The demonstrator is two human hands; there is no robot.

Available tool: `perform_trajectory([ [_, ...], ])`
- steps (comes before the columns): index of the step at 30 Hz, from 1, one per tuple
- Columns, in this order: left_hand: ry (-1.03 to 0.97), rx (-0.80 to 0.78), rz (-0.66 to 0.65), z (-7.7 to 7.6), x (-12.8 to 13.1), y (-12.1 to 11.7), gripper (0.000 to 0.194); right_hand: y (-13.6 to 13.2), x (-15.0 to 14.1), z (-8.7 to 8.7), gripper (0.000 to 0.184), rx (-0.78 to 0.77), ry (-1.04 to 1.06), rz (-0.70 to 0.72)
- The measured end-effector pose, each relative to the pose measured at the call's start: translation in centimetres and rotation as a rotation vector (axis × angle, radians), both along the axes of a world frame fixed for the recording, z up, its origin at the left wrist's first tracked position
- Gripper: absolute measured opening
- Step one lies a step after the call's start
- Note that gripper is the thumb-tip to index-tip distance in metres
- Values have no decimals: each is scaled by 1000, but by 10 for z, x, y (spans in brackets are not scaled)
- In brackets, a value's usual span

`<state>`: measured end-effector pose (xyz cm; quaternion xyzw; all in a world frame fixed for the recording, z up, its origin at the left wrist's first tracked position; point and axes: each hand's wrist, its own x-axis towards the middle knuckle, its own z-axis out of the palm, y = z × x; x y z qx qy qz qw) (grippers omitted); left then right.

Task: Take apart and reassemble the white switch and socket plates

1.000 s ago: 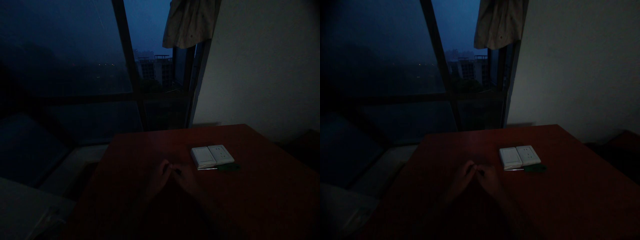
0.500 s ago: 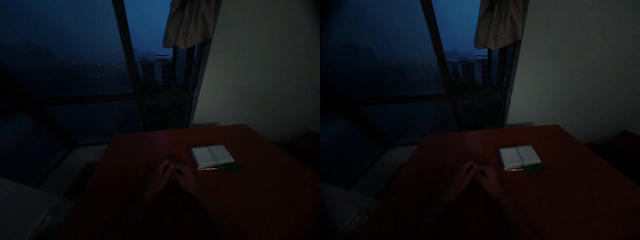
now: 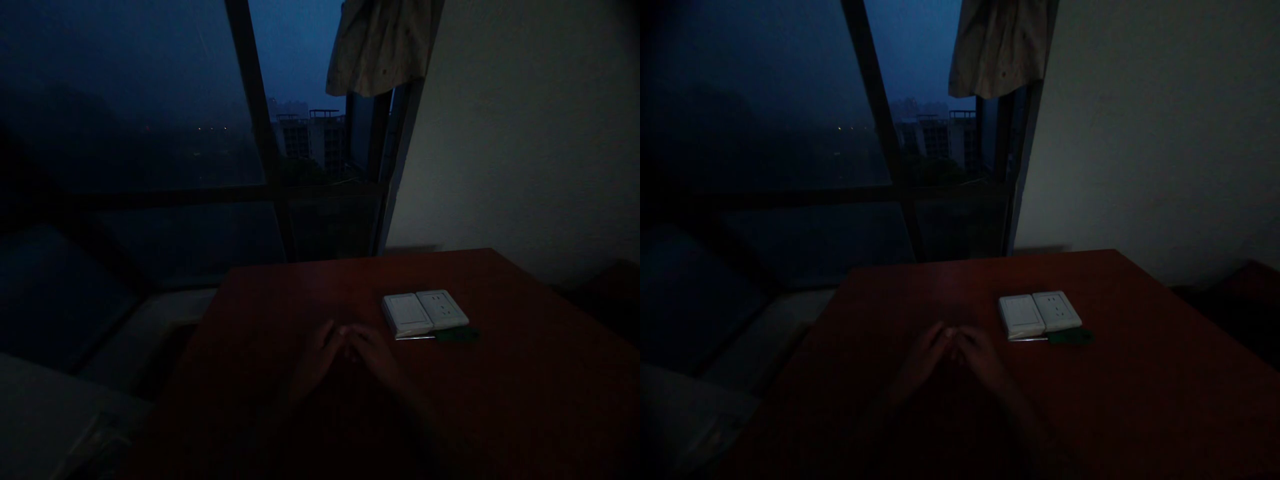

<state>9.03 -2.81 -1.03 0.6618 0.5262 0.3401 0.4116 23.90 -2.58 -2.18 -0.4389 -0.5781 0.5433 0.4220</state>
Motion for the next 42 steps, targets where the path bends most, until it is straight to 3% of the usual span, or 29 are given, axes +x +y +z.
perform_trajectory([
  [4, -9, 8, -59, 1, 1, 0, 36, 1, 3, 3, 44, -40, 43, -58],
  [12, -40, 20, -116, 3, 1, 0, 38, 0, 2, 8, 38, -3, 28, -23],
  [22, -59, 0, -129, 2, 2, -1, 42, 5, 3, -1, 38, 13, -32, -64],
  [42, 193, 133, -81, -4, -4, 1, 32, 4, 3, 0, 29, 24, 31, -8],
])
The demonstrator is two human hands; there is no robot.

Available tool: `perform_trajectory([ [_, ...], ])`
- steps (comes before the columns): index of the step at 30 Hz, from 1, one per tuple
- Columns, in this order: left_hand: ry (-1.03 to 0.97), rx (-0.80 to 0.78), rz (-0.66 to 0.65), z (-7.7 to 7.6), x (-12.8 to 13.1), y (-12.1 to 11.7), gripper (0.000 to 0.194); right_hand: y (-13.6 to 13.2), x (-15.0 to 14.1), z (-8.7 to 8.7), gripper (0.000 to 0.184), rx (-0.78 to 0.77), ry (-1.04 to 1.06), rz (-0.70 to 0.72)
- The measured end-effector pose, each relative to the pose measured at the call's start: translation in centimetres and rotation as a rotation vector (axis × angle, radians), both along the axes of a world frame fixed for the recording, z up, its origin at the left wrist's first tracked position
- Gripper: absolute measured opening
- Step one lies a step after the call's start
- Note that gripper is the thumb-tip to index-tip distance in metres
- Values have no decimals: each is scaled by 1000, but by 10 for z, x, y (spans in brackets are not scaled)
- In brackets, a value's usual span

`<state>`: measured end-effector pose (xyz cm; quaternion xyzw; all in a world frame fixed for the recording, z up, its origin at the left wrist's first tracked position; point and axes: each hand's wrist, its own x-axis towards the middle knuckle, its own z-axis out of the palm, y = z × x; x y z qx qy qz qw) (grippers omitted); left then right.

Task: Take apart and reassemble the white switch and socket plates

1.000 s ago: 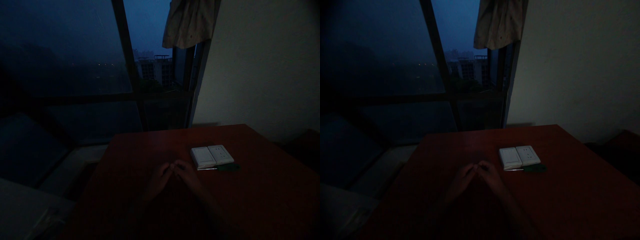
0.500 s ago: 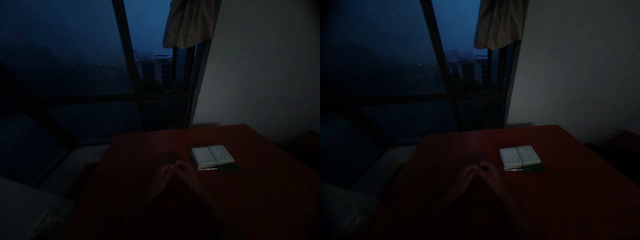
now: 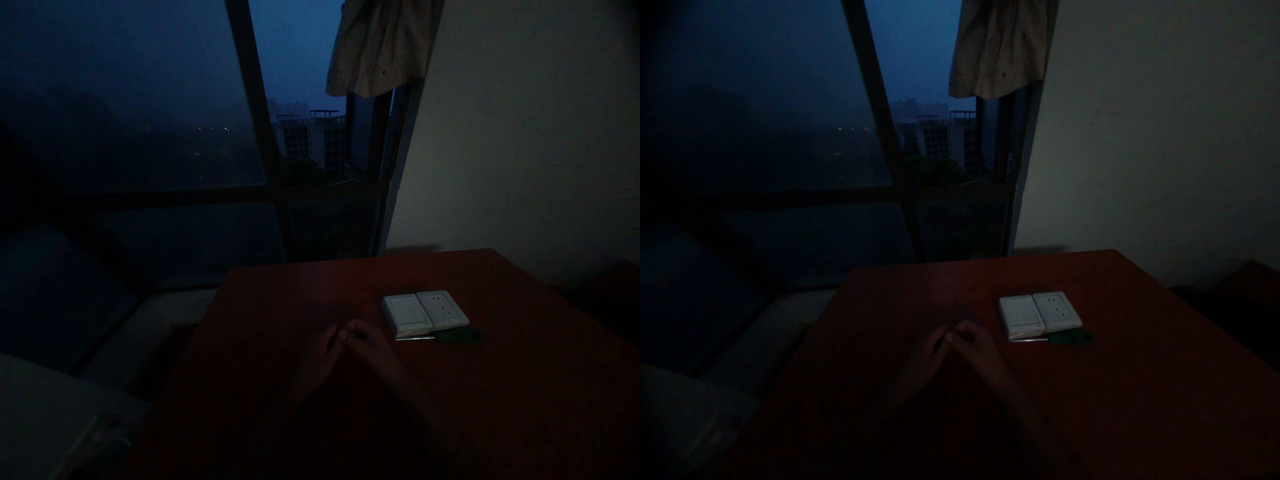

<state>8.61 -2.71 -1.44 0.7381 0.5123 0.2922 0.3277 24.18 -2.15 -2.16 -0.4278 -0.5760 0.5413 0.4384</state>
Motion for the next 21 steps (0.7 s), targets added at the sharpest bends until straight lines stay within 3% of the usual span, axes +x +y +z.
perform_trajectory([
  [8, 151, 91, -10, 1, -4, 1, 20, 1, 0, -4, 25, -6, 37, 44],
  [21, 261, 143, -41, 8, -2, -1, 25, 4, 1, -11, 25, -23, 53, 39],
])
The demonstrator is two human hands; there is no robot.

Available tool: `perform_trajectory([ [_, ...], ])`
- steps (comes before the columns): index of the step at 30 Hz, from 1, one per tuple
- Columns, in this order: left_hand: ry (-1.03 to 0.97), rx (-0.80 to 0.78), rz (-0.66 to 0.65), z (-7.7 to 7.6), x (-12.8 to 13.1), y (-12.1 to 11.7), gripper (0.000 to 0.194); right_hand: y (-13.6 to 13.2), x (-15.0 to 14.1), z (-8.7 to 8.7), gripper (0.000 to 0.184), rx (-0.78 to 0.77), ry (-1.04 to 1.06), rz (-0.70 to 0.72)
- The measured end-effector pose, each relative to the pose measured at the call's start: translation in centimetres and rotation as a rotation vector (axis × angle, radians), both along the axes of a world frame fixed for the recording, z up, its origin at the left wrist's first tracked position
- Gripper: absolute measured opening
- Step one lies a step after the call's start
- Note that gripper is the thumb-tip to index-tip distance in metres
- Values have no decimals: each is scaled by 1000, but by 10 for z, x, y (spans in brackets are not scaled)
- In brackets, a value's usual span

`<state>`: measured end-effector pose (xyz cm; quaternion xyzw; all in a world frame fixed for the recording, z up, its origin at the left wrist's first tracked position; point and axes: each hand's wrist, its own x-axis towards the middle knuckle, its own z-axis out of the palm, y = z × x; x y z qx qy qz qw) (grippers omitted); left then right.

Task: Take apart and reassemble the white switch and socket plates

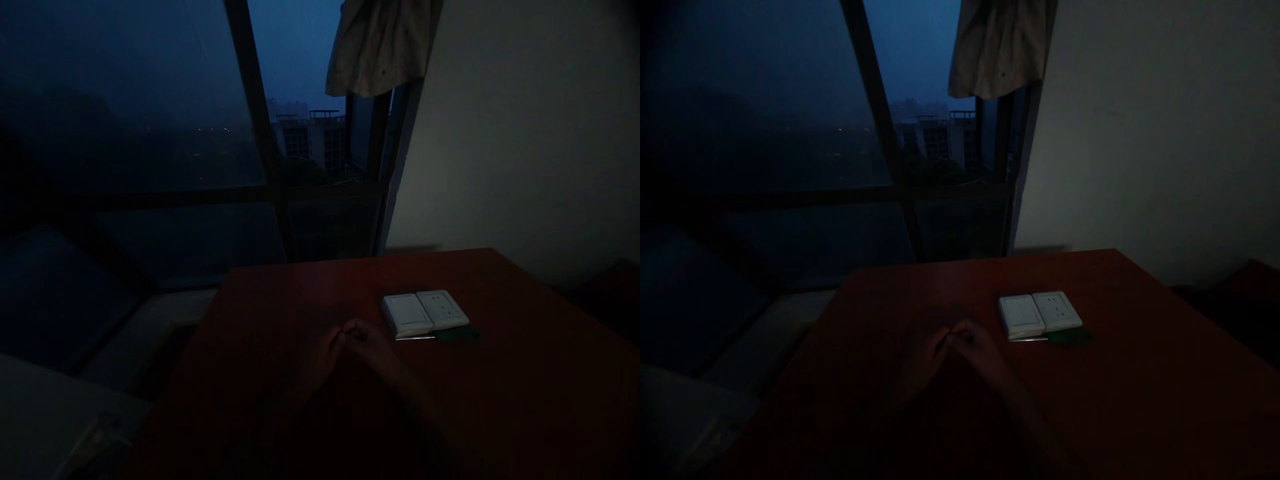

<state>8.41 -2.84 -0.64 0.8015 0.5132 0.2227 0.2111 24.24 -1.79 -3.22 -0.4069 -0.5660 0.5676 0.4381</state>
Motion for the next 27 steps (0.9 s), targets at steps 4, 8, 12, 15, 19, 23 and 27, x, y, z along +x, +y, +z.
perform_trajectory([
  [4, -29, 10, 9, -1, 1, -1, 23, -2, -1, 4, 24, -6, 2, -27],
  [8, -62, 11, 9, -4, 1, -2, 20, -4, -1, 8, 24, -2, -12, -36],
  [12, -110, -7, 9, -5, 1, -1, 21, -4, -1, 7, 24, 50, -28, -52],
  [15, -142, -24, 20, -5, 2, 0, 22, -4, -2, 7, 22, 99, -49, -71],
  [19, -184, -49, 53, -9, 2, 2, 25, -5, -3, 9, 18, 155, -82, -85],
  [23, -204, -65, 87, -11, 2, 5, 28, -5, -2, 9, 19, 179, -109, -81],
  [27, -200, -62, 85, -9, 2, 5, 25, -4, -3, 8, 19, 185, -123, -81],
])
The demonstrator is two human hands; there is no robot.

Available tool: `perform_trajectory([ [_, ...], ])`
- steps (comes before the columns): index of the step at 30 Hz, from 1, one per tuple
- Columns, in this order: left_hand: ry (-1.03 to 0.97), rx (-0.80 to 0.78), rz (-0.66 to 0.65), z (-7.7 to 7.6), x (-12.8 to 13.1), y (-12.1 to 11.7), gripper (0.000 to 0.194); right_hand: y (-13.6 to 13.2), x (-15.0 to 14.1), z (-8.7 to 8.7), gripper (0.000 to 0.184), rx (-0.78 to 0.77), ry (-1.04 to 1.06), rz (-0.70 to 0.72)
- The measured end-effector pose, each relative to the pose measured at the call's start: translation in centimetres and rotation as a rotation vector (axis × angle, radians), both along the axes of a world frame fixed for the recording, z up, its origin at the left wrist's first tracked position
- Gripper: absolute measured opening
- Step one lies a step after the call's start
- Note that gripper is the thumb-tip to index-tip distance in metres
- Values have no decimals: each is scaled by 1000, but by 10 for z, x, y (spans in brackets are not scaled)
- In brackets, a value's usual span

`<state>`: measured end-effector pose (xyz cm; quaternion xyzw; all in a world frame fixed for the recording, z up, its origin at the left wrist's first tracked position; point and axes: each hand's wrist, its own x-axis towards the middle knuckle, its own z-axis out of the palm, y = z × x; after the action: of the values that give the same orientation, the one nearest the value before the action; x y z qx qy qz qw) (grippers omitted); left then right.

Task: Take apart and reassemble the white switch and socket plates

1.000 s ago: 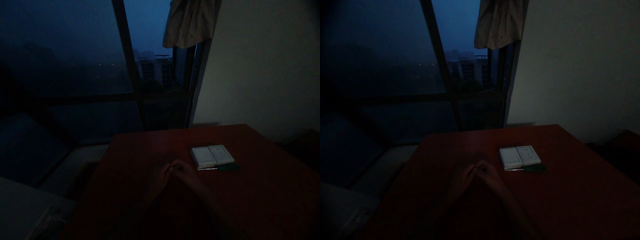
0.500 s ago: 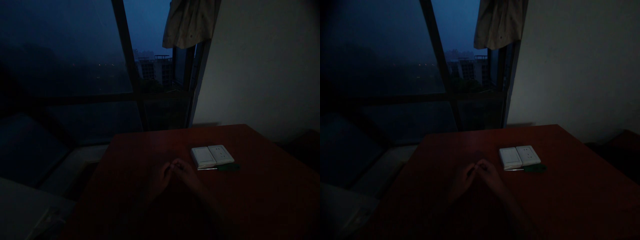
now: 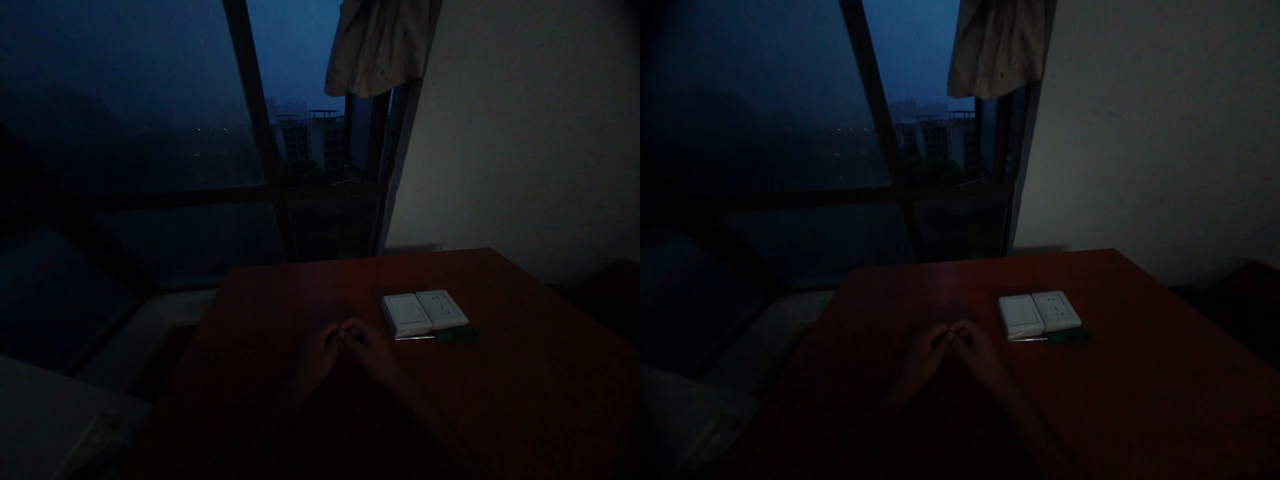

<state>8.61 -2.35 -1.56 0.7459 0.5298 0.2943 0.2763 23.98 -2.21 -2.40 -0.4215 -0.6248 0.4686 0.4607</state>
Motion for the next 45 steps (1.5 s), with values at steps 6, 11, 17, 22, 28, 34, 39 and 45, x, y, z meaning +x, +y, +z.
perform_trajectory([
  [6, 69, 26, -23, 4, -1, -4, 25, -1, -2, 0, 23, -21, 4, -37],
  [11, 147, 49, -26, 7, 0, -6, 25, -1, -3, 0, 28, -32, -9, -52],
  [17, 230, 63, -46, 11, 0, -6, 26, -1, -3, 0, 31, -39, -34, -60],
  [22, 284, 69, -56, 11, 1, -5, 25, 1, -3, -4, 32, -44, -49, -52],
  [28, 296, 56, -59, 8, 1, -3, 22, 1, -2, -6, 30, -42, -49, -40],
  [34, 248, 50, -57, 11, 0, -6, 22, 0, -1, -4, 28, -38, -46, -36],
  [39, 221, 45, -75, 14, 0, -7, 19, 2, 0, -7, 22, -24, -41, -26],
  [45, 204, 47, -77, 10, 0, -6, 20, 2, -1, -8, 20, -11, -45, -38],
])
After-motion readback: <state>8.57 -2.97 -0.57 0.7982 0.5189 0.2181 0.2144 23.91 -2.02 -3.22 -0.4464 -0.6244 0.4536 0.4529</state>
